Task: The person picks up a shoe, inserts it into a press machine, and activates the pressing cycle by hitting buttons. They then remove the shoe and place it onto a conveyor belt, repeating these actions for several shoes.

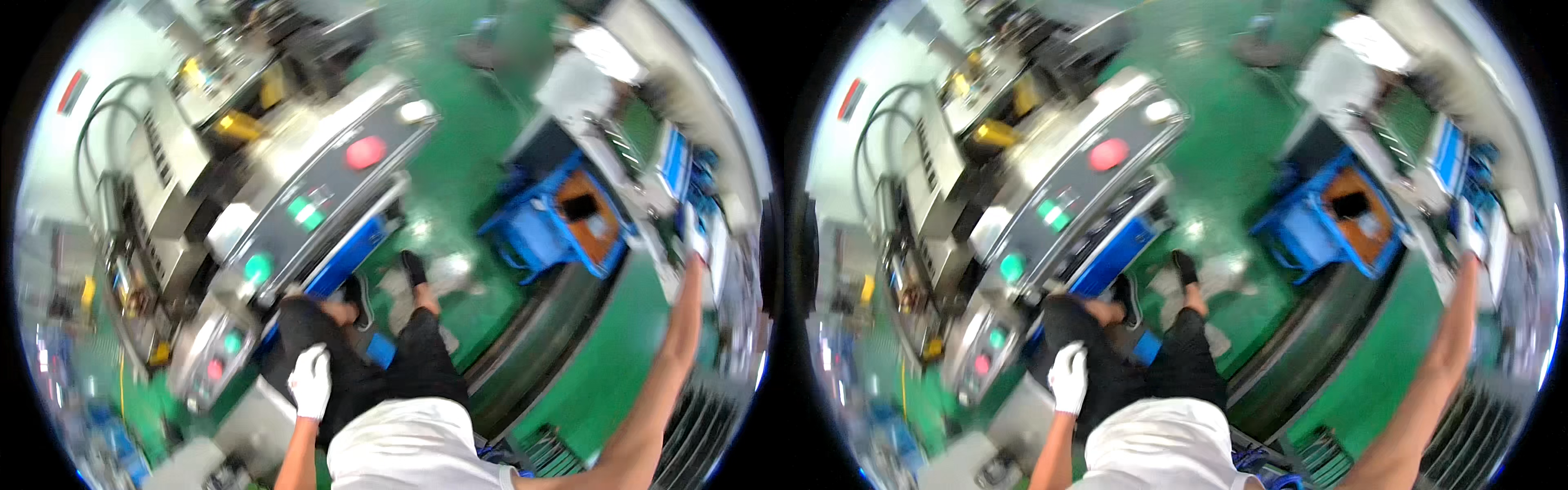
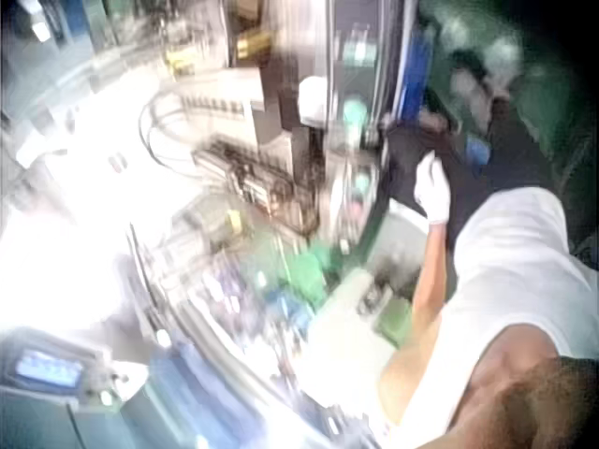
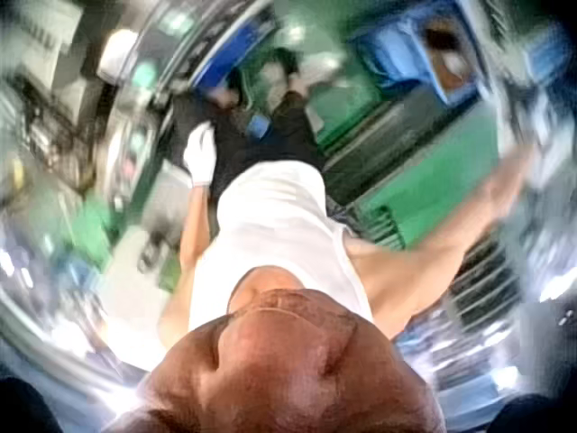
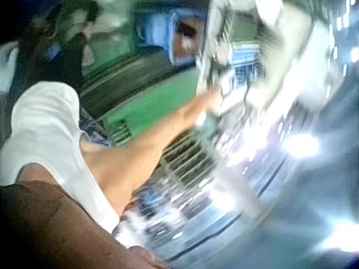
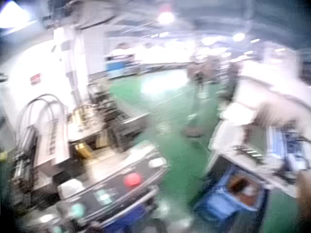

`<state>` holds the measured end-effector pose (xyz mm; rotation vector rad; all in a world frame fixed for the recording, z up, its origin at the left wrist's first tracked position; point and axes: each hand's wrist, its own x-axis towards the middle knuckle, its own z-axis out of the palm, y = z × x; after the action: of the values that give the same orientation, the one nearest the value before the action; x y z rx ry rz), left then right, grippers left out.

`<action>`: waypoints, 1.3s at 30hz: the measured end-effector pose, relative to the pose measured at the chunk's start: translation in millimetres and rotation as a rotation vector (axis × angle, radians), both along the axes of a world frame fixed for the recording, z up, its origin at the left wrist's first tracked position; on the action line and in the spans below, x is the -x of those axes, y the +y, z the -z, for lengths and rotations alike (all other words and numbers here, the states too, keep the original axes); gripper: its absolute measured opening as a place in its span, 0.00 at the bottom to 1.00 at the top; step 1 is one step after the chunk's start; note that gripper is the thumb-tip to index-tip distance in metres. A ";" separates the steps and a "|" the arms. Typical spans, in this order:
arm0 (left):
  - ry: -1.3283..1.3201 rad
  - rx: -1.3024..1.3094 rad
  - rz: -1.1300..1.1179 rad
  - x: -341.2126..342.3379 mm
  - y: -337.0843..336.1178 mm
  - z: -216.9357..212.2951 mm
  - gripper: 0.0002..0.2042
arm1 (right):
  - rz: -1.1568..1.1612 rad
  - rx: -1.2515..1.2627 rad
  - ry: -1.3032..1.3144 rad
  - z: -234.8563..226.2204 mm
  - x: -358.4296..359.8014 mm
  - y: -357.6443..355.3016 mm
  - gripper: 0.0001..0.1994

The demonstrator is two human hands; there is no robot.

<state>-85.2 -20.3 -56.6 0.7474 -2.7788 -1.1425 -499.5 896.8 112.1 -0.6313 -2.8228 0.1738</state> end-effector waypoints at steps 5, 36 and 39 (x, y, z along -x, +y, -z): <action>0.035 0.173 -0.093 -46.5 -20.9 -60.2 0.13 | 0.145 -0.133 0.411 98.5 -65.4 -134.8 0.37; -0.010 -0.034 -1.754 -540.9 -2.6 76.2 0.35 | -1.736 0.440 -1.203 62.6 -425.1 -932.2 0.34; 0.212 -0.287 -1.480 -463.7 -16.9 44.3 0.37 | -2.313 0.381 -0.990 64.8 -467.0 -953.3 0.40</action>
<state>378.5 -37.2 -100.9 1.9562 -1.1516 -1.0301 -32.5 -56.4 47.3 3.2092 -2.2157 0.7894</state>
